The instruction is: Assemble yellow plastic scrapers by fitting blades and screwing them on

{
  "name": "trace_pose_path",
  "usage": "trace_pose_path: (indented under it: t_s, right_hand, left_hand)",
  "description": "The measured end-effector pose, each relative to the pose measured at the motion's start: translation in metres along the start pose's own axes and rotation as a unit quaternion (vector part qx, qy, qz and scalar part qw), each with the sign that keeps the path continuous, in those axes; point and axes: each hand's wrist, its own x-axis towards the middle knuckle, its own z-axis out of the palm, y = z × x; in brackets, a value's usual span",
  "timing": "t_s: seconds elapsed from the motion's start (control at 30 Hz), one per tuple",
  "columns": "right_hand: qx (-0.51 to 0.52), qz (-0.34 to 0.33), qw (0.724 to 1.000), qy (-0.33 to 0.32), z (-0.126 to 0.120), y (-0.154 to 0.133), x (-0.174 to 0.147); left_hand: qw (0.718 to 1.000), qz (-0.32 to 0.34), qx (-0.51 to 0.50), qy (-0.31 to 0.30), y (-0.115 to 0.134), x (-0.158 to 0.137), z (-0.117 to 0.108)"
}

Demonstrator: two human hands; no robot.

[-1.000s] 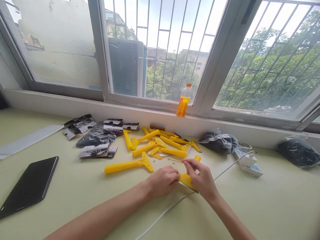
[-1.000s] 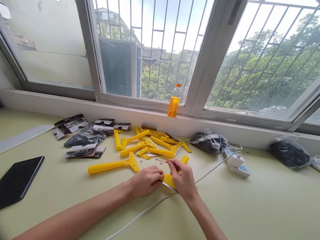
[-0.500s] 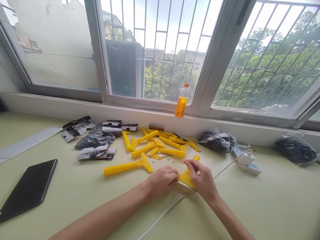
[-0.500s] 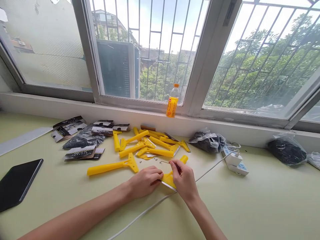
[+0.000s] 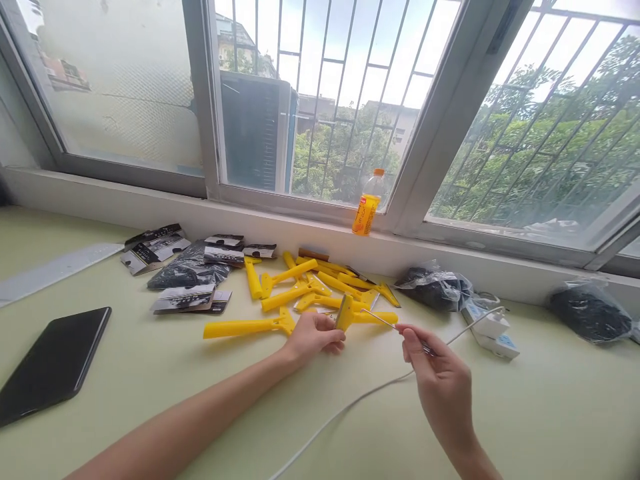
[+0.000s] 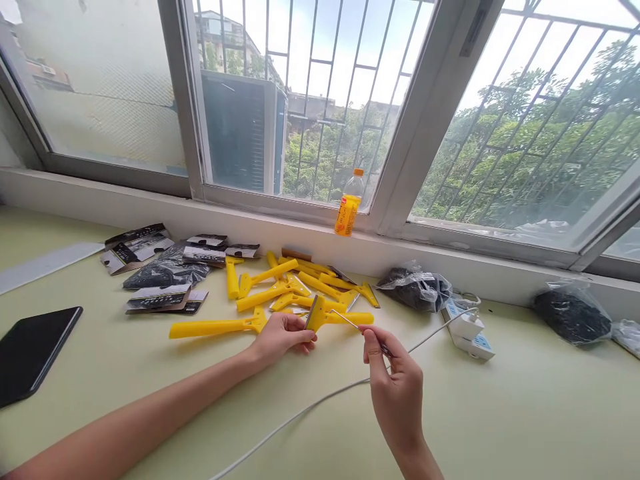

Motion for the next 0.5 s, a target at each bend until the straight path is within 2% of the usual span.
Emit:
trace_pose_path:
  t_s: [0.13, 0.3, 0.5]
  right_hand:
    - [-0.011, -0.032, 0.998, -0.059, 0.010, 0.011, -0.020]
    - [-0.022, -0.051, 0.997, -0.059, 0.012, 0.016, -0.024]
    - [-0.019, -0.056, 0.996, -0.072, 0.012, 0.020, -0.024]
  left_hand:
    - [0.996, -0.056, -0.064, -0.026, 0.000, -0.004, -0.002]
    - [0.982, -0.131, -0.117, -0.064, 0.005, -0.008, -0.008]
    - [0.978, -0.146, -0.137, -0.052, 0.008, -0.008, -0.009]
